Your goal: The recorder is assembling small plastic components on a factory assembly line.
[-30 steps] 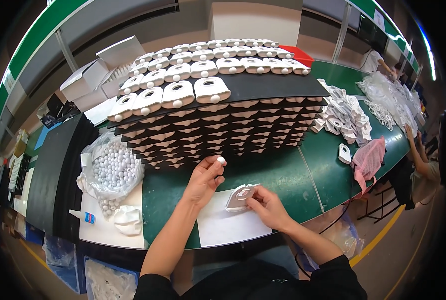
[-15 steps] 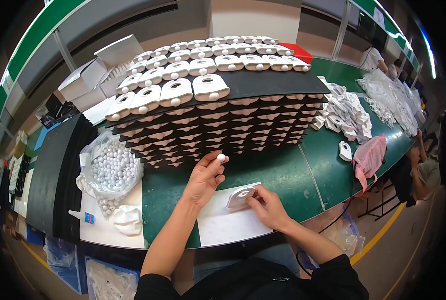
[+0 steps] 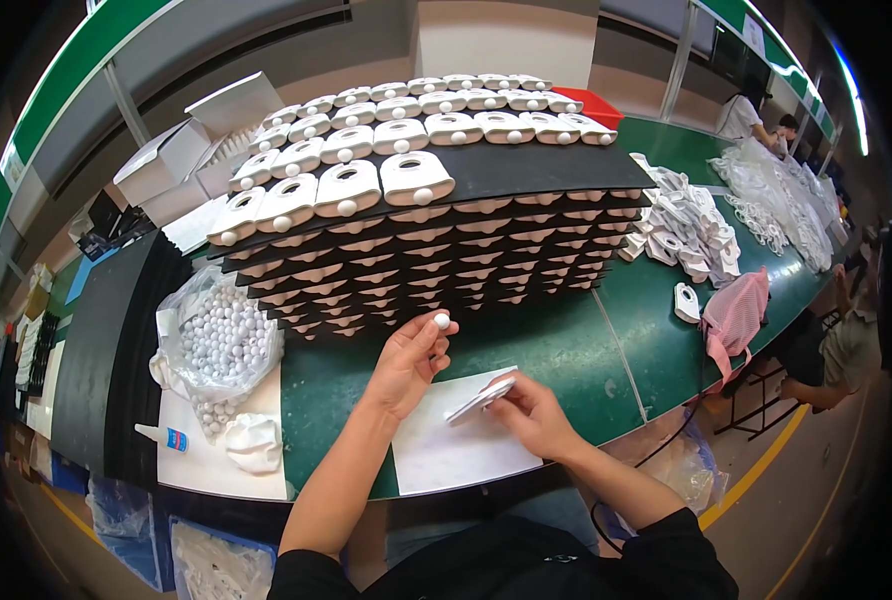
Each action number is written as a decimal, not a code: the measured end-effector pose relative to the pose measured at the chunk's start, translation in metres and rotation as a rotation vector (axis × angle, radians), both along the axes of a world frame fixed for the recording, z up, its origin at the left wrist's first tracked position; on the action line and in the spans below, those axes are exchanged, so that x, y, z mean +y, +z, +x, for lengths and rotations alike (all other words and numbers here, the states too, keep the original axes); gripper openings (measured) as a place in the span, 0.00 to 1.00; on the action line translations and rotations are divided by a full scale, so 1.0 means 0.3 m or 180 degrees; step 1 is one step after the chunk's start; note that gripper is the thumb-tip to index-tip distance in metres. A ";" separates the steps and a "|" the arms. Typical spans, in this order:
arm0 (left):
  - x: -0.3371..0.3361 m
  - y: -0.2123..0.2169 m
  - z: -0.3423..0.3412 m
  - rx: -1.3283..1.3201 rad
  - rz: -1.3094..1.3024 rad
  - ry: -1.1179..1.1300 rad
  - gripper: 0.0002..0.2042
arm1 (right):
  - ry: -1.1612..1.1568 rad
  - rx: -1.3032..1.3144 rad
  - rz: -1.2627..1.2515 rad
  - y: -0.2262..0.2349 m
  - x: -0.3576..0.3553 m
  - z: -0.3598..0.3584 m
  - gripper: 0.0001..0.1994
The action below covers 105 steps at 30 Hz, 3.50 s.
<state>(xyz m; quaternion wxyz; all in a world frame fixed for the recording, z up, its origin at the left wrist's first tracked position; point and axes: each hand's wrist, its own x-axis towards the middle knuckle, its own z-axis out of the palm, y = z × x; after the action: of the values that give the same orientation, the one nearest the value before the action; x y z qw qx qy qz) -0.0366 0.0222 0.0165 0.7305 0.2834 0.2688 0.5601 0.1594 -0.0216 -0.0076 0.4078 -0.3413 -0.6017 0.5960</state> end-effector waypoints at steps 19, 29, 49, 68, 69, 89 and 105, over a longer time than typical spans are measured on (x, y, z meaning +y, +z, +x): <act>-0.032 0.024 0.016 0.0426 0.0316 -0.0445 0.13 | -0.0372 -0.0891 0.3677 0.131 0.108 0.103 0.13; -0.031 0.012 0.032 0.0768 0.0361 -0.0400 0.14 | -0.0659 -0.0100 0.2661 0.095 0.118 0.078 0.12; -0.042 0.021 0.047 0.1281 0.0233 -0.0287 0.08 | -0.0060 0.1506 -0.0142 0.014 0.139 0.029 0.06; -0.053 0.006 0.062 0.2390 0.1148 0.0237 0.06 | -0.0107 0.1356 -0.0799 0.060 0.115 0.034 0.08; -0.056 0.011 0.062 0.2836 0.1473 0.0392 0.08 | 0.0028 0.1388 -0.1023 0.061 0.116 0.039 0.10; -0.057 0.020 0.030 0.2956 0.2505 0.1126 0.16 | -0.0680 -0.0303 0.1590 0.672 0.301 0.036 0.16; -0.052 0.124 -0.041 0.2613 0.2178 0.4128 0.15 | -0.0314 -0.1730 0.0851 0.730 0.578 -0.010 0.12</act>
<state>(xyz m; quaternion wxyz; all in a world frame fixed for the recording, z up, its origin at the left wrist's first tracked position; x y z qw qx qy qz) -0.0490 0.0067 0.0536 -0.0182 0.4599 0.4382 0.7721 0.1565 0.1519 0.2115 0.3017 -0.4602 -0.7445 0.3780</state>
